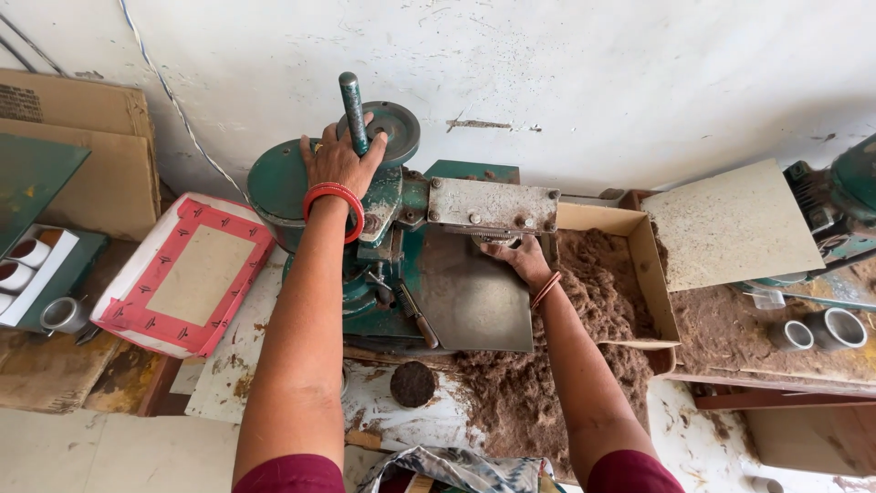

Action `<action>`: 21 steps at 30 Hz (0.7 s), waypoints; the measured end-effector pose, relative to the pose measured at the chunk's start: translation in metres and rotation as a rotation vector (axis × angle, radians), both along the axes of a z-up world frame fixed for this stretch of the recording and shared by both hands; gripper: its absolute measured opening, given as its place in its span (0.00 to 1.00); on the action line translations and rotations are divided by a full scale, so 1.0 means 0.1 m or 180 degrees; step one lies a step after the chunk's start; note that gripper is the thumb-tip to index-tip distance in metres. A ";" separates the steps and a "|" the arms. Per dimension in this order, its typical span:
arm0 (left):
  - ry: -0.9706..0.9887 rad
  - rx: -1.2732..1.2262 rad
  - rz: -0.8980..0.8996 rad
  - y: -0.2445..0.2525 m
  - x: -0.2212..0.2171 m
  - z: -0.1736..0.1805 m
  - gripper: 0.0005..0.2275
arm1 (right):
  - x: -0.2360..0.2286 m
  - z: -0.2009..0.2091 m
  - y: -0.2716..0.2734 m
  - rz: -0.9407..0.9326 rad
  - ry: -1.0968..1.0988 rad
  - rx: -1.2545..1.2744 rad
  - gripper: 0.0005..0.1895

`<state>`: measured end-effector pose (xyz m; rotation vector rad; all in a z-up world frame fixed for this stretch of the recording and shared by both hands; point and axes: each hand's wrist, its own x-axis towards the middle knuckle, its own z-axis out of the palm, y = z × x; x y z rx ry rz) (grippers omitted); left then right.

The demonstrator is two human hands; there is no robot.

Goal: The recorder is using a manual press machine to form incense cones from a brown fibrous mixture.

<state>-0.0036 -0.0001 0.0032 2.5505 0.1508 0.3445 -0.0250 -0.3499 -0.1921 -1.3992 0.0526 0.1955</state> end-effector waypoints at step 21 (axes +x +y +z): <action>-0.0015 0.0018 0.0002 0.01 0.03 -0.04 0.28 | -0.94 0.34 0.10 0.0025 -0.0358 -0.1036 0.60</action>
